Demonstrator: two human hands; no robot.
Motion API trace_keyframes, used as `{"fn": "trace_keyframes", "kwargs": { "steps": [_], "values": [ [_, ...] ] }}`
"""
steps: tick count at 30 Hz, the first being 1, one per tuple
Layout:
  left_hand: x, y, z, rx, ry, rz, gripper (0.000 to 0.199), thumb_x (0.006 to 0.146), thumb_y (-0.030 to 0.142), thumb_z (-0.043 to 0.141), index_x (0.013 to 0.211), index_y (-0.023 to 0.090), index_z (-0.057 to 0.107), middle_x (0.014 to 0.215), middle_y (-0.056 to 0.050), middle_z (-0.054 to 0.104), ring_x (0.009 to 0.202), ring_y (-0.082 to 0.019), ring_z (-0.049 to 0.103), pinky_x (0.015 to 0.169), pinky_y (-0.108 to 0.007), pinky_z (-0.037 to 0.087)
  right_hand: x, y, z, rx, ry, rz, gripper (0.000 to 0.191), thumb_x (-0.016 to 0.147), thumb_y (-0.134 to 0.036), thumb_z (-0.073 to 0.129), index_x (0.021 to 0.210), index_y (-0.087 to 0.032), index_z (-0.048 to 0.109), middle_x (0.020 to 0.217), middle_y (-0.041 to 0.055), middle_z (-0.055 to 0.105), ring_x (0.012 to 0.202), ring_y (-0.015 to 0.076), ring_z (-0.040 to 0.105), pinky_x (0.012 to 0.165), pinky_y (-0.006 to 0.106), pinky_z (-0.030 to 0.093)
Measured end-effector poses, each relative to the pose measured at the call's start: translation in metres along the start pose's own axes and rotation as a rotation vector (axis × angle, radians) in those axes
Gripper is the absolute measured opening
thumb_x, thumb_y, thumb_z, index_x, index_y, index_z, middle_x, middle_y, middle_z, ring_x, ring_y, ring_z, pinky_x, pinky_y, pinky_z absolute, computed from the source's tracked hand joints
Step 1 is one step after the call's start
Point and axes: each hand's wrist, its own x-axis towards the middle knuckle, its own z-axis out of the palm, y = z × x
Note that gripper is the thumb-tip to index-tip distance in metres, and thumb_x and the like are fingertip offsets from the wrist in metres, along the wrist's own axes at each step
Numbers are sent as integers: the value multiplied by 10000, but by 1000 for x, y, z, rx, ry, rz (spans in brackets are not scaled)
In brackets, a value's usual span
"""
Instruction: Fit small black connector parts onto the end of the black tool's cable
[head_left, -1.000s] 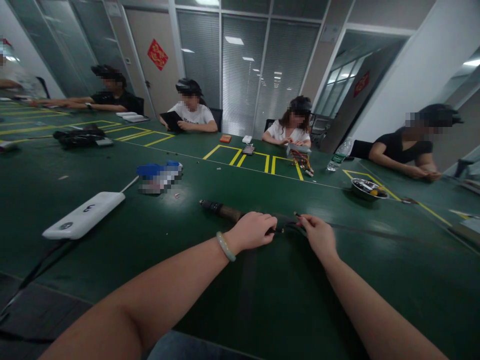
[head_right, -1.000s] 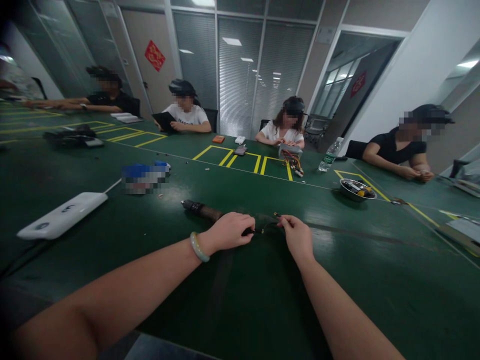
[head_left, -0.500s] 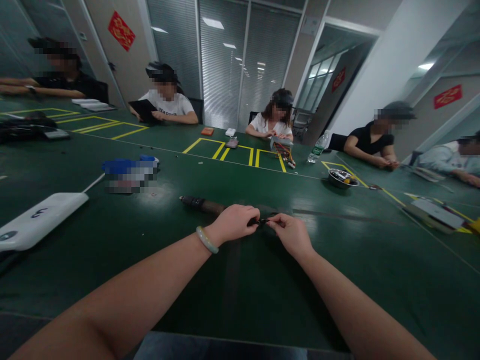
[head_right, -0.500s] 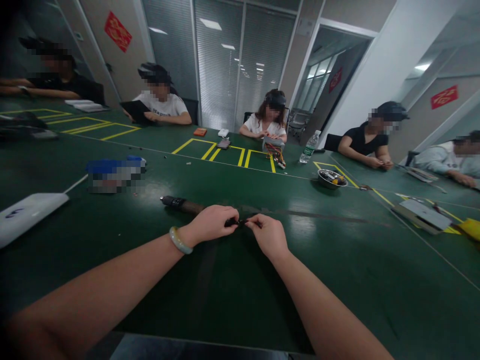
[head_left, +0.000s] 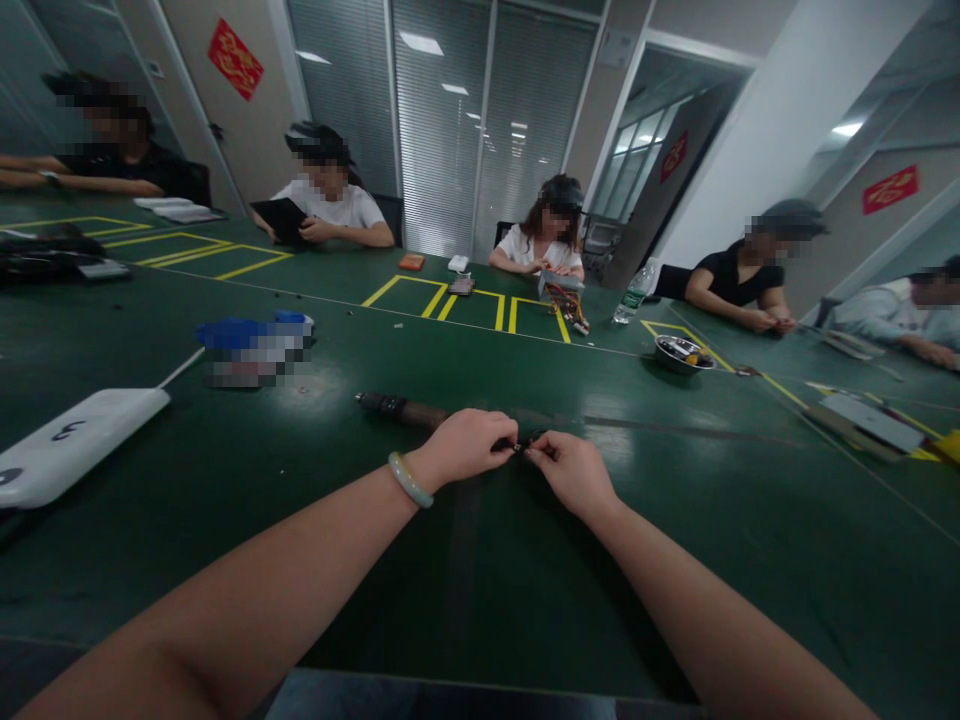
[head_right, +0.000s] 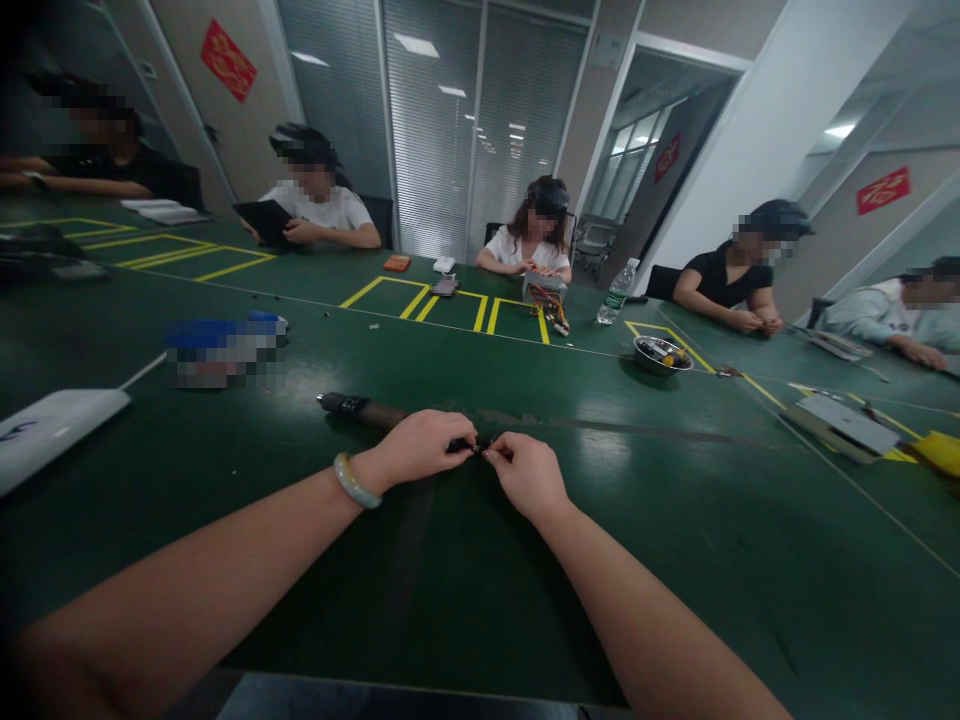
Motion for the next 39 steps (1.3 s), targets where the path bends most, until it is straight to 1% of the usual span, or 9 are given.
{"fn": "trace_keyframes", "kwargs": {
  "steps": [6, 11, 14, 19, 22, 26, 35, 39],
  "values": [
    [0, -1, 0, -13, -7, -1, 98, 860, 262, 589, 934, 210, 626, 932, -8, 642, 862, -159, 606, 780, -281, 438, 0, 1, 1, 46, 7, 4, 128, 854, -318, 596, 804, -242, 686, 791, -17, 677, 723, 163, 604, 623, 248, 375],
    [1, -1, 1, -39, 1, 3, 91, 853, 251, 599, 926, 202, 623, 926, -12, 647, 864, -163, 605, 787, -282, 438, -1, -2, 5, 70, 6, 62, 137, 852, -327, 601, 794, -227, 675, 740, -14, 667, 670, 160, 598, 581, 245, 363],
    [1, -1, 2, -36, 1, 4, 85, 858, 253, 593, 923, 202, 614, 917, -10, 646, 857, -164, 605, 775, -281, 436, -2, -5, 5, 71, 27, 54, 115, 858, -299, 600, 796, -233, 672, 734, -24, 663, 674, 155, 600, 584, 243, 362],
    [0, 1, 1, -8, 7, -46, 134, 843, 288, 618, 950, 211, 590, 902, -5, 642, 845, -176, 608, 755, -290, 435, -2, -7, 4, 62, 35, 49, 107, 863, -283, 593, 806, -241, 673, 746, -25, 665, 683, 159, 603, 588, 248, 362],
    [0, 1, 0, 3, -1, -34, 121, 850, 290, 608, 940, 213, 587, 907, -3, 638, 838, -171, 606, 752, -290, 432, -2, -7, 5, 52, 40, 30, 100, 863, -275, 593, 803, -251, 670, 744, -38, 662, 681, 154, 600, 587, 245, 359],
    [0, 2, -1, 14, -7, -15, 94, 855, 264, 599, 930, 208, 597, 915, -5, 636, 849, -162, 606, 758, -283, 434, -2, -8, 4, 21, 27, 40, 97, 864, -271, 597, 804, -251, 671, 741, -32, 662, 679, 162, 600, 586, 249, 359],
    [0, 1, -1, 21, 14, 25, 100, 860, 293, 607, 913, 208, 612, 905, -6, 645, 858, -163, 611, 773, -276, 438, -2, -9, 1, 38, -9, 35, 91, 855, -263, 601, 793, -248, 666, 758, -27, 671, 695, 163, 609, 593, 243, 364],
    [-1, 1, 2, 13, 32, 2, 92, 851, 274, 616, 914, 209, 629, 909, -7, 660, 874, -164, 619, 808, -284, 445, -1, -8, 2, 52, -17, 47, 95, 850, -269, 602, 784, -247, 668, 733, -37, 664, 672, 150, 606, 584, 241, 363]
  ]
}}
